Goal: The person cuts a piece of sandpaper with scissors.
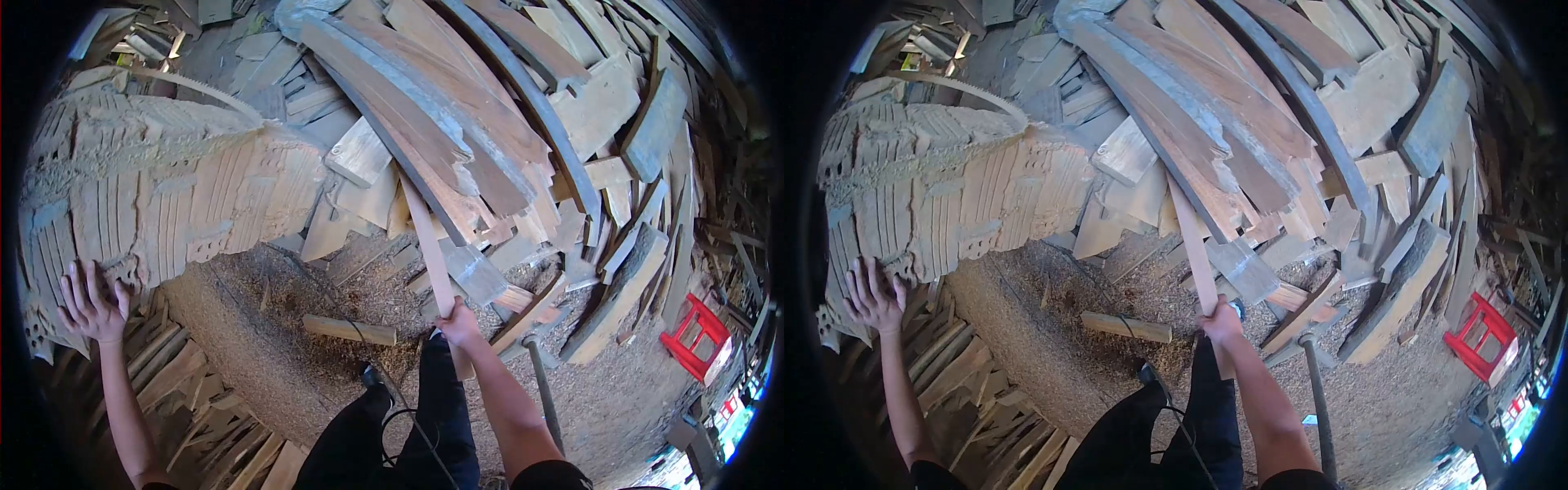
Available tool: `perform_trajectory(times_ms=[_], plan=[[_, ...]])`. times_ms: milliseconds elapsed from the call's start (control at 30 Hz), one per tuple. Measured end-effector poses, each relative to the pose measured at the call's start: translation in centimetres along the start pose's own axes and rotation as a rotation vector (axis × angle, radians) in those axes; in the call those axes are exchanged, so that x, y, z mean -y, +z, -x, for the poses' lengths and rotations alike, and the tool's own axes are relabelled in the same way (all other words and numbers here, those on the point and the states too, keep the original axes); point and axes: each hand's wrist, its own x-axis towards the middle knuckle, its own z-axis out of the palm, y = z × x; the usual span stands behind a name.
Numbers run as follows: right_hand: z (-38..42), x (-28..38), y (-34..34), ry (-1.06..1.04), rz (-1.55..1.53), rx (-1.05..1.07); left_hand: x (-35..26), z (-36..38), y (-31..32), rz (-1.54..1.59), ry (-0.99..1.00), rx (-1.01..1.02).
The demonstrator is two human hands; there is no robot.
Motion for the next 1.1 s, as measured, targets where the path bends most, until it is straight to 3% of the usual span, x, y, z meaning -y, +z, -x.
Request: perform_trajectory(times_ms=[33,167,267,400,467,567,667,700,867,933,1033,1100], plan=[[1.4,0.6,-1.2,-0.021,0.133,-0.059,0.1,0.1,0.1,-0.008,-0.007,0.000],[2.8,-2.1,-1.4,0.131,0.165,-0.113,0.1,0.5,0.2,-0.011,-0.017,0.002],[5.7,-3.3,1.1,-0.012,0.050,-0.167,-0.1,0.4,0.5,-0.024,-0.029,0.001],[11.6,-8.7,0.1,0.440,-0.741,0.302,-0.3,0.3,-0.1,-0.008,-0.031,0.013],[14.6,-13.5,-0.7,0.458,-1.108,0.473,-0.6,0.0,0.3,0.005,-0.044,-0.004],[16.0,-18.5,-2.5,0.498,-1.211,0.669,-0.4,0.2,0.2,0.008,-0.044,-0.015],[14.1,-17.5,-2.3,0.312,-0.320,0.058,-0.2,0.2,0.1,0.001,-0.044,-0.009],[13.9,-12.8,-4.3,0.275,0.234,-0.077,-0.1,0.1,0.1,0.004,-0.042,-0.016],[5.2,-0.8,-4.4,-0.389,0.315,-0.581,0.5,1.1,0.4,-0.005,-0.051,-0.002],[-1.3,3.9,-2.0,-0.209,-0.312,-0.134,0.3,0.4,0.4,0.015,-0.030,-0.035],[-13.3,13.4,2.1,0.022,-1.130,0.072,0.3,0.2,0.4,0.012,-0.004,-0.035],[-19.5,20.2,2.8,0.160,-1.449,0.134,0.9,1.3,0.8,-0.006,0.017,-0.025]])
